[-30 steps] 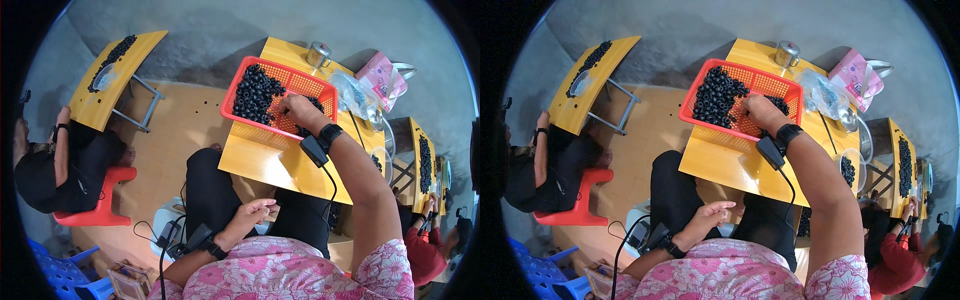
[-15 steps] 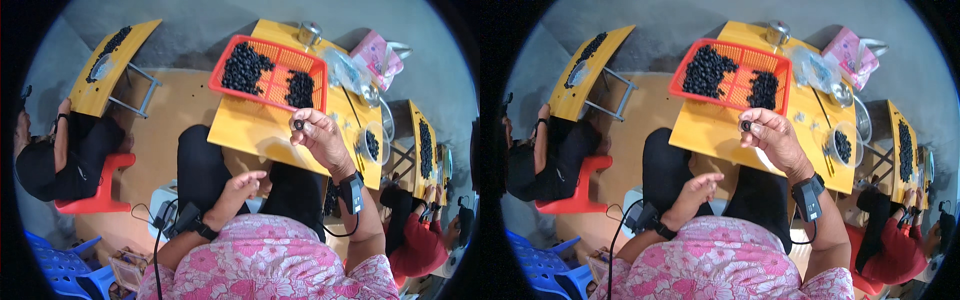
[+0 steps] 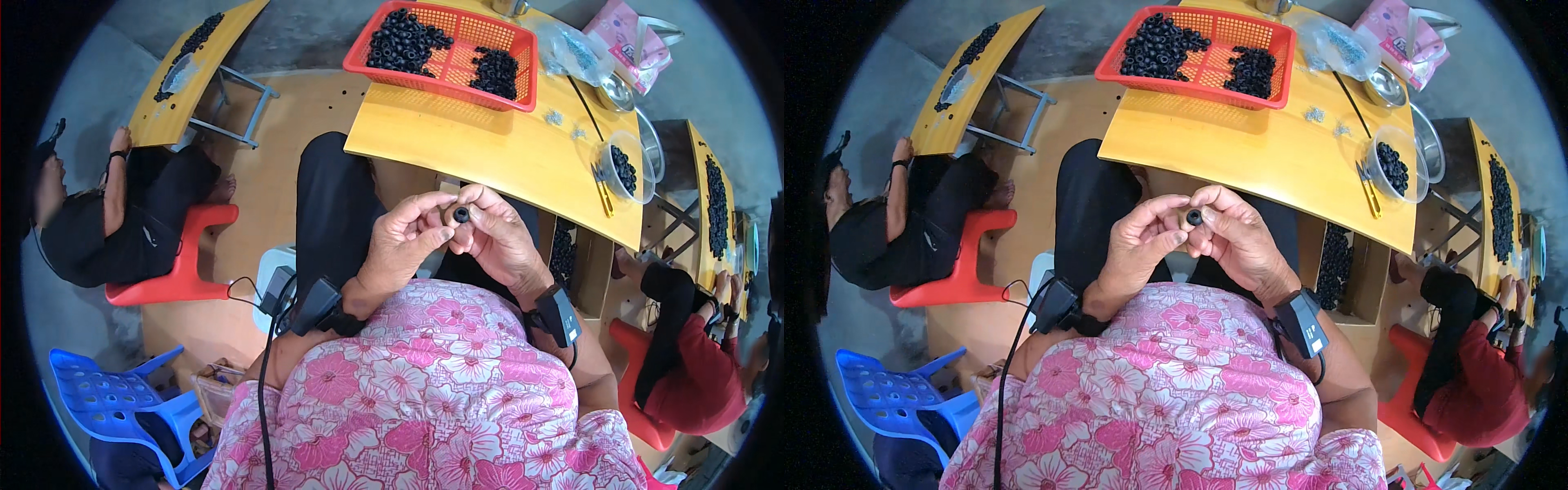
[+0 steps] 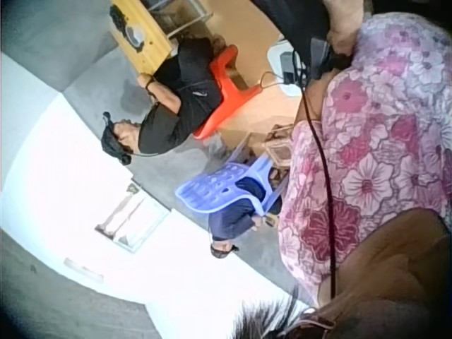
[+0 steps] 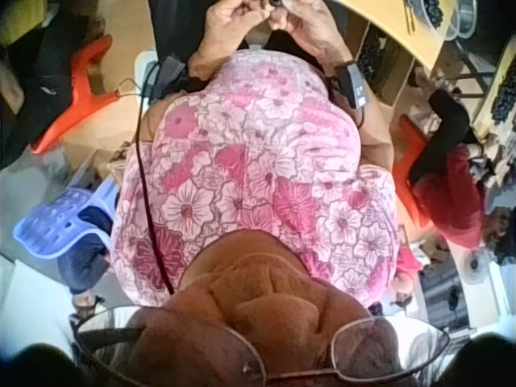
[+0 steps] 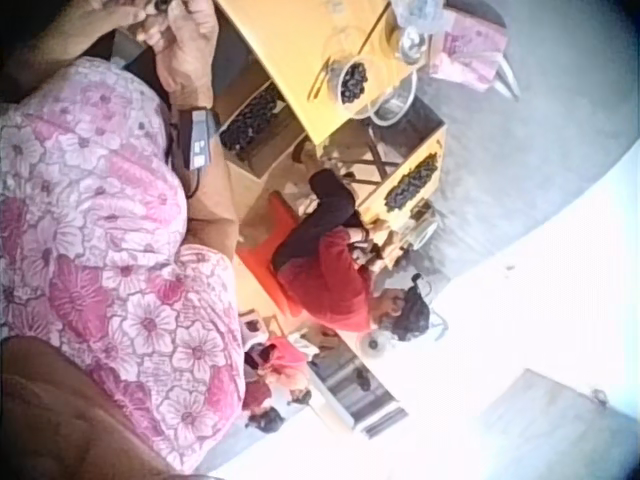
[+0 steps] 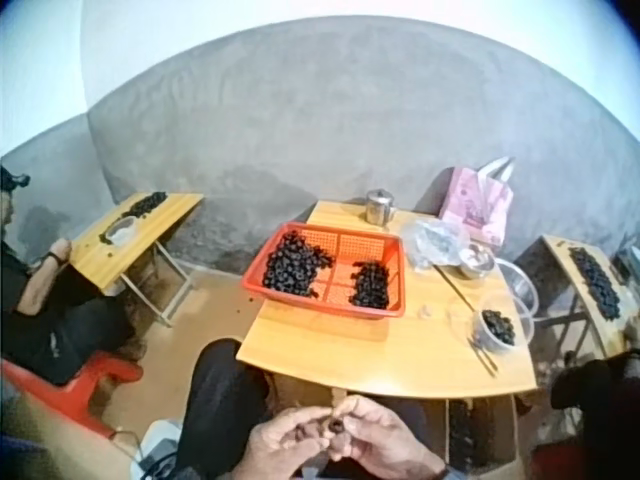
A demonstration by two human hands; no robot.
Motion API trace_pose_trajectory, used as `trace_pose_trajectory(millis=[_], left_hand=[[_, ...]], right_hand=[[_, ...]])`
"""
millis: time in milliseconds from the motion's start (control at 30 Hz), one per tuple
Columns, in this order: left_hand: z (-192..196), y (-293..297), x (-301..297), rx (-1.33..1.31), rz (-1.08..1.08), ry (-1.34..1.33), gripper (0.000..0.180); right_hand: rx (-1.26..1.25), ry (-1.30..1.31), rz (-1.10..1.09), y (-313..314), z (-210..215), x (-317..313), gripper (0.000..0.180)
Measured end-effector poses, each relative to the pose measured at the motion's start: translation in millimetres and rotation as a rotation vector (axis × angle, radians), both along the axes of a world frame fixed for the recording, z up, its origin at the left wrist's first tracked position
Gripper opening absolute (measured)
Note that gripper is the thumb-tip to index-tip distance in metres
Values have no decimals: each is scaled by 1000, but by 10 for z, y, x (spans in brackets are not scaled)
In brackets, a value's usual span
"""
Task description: Inspecting and sorting small black rubber components from a red basket onto a workspace.
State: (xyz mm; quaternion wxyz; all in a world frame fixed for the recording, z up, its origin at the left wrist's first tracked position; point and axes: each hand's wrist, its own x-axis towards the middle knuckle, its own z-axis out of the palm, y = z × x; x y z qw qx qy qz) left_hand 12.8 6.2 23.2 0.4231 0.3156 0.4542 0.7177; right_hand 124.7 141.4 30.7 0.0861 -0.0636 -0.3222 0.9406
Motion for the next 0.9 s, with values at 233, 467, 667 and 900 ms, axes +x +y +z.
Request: trace_pose_trajectory(millis=[233,467,667,900], left_hand=[[112,-21,69,-84,110,263,34],[-1,15,30,-99,211,409,24],[51,21,-15,-146,236,431,19],[8,-13,-59,-143,202,466,15]], right_hand=[[199,-62,-128,-151,92,68,22],[341,-182,-226,-182,62,72,16],[436,-197,-199,-125,20,68,16],[1098,-106,-368,-108,87,50,23]])
